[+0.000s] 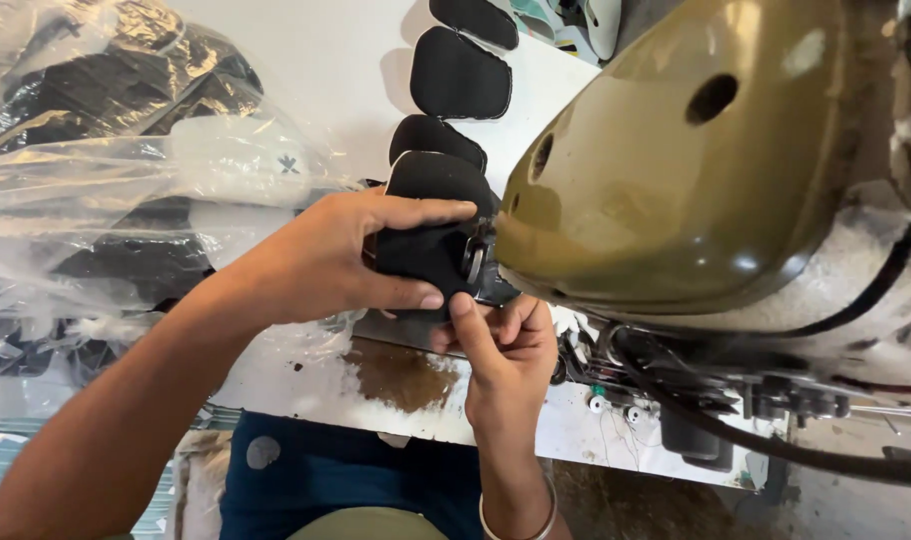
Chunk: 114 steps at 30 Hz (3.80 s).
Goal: The person uses a sewing machine to stitch the edges of black and white shoe parts. They guide the material under the needle, sew along the perimeter, and then use scissors to cut the thread before moving to the next piece.
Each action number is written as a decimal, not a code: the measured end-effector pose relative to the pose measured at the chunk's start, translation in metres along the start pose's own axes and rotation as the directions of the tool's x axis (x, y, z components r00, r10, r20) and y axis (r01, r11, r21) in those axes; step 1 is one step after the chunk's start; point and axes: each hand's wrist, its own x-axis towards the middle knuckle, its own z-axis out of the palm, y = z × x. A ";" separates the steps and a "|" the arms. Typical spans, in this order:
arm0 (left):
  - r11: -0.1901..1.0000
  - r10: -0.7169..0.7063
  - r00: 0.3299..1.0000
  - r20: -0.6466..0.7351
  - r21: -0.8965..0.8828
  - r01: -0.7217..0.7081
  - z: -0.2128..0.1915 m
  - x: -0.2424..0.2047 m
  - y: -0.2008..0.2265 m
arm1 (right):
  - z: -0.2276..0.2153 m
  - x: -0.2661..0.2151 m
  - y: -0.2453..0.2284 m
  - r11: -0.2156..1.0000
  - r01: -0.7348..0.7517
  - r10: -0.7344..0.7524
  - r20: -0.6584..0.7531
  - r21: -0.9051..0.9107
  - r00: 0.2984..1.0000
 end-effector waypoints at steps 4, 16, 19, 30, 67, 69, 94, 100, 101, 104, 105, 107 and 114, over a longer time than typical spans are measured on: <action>0.993 0.110 0.994 -0.028 -0.036 -0.111 -0.003 0.001 -0.005 | 0.009 0.000 0.000 0.996 0.066 -0.071 -0.081 -0.060 0.994; 0.906 0.080 0.779 -0.622 -0.280 -0.317 0.100 -0.046 -0.066 | 0.001 -0.001 -0.007 1.000 -0.010 0.010 -0.021 0.002 1.000; 0.878 0.010 0.730 -0.684 -0.343 -0.333 0.077 -0.040 -0.054 | 0.000 0.001 -0.004 1.000 -0.003 0.004 -0.046 0.027 0.999; 0.961 0.039 0.772 -0.634 -0.188 -0.203 0.099 -0.069 -0.062 | -0.001 0.002 -0.008 0.998 0.018 -0.024 -0.104 -0.056 0.994; 0.823 0.538 0.516 -0.667 0.549 -0.149 0.059 -0.052 -0.107 | -0.126 -0.029 -0.121 -0.061 -0.085 -0.920 0.024 -0.995 0.391; 0.738 0.561 0.484 -0.672 0.671 0.076 0.039 -0.070 -0.119 | -0.138 -0.040 -0.108 -0.175 -0.159 -0.917 0.102 -0.972 0.386; 0.671 0.721 0.582 -0.376 0.589 -0.450 0.151 -0.176 -0.101 | -0.026 -0.127 0.015 0.930 -0.325 0.353 0.167 -0.173 0.921; 0.983 -0.002 0.870 -0.492 -0.160 -0.089 0.149 -0.170 -0.143 | -0.044 -0.144 0.005 0.897 -0.311 0.398 0.271 -0.315 0.876; 0.984 0.001 0.873 -0.488 -0.157 -0.088 0.148 -0.169 -0.137 | -0.046 -0.148 0.005 0.899 -0.309 0.395 0.268 -0.311 0.879; 0.736 -0.152 0.919 -0.364 -0.663 -0.141 0.146 -0.166 -0.123 | -0.052 -0.157 0.011 0.909 -0.305 0.366 0.190 -0.286 0.911; 0.676 -0.150 0.920 -0.362 -0.716 -0.171 0.147 -0.166 -0.122 | -0.055 -0.160 0.016 0.933 -0.220 0.263 0.124 -0.284 0.957; 0.612 -0.149 0.923 -0.353 -0.767 -0.194 0.150 -0.165 -0.121 | -0.065 -0.165 0.026 0.948 -0.135 0.156 0.050 -0.288 0.987; 0.477 -0.095 0.925 -0.369 -0.832 -0.283 0.151 -0.168 -0.108 | -0.066 -0.163 0.025 0.935 -0.077 0.135 0.146 -0.345 0.980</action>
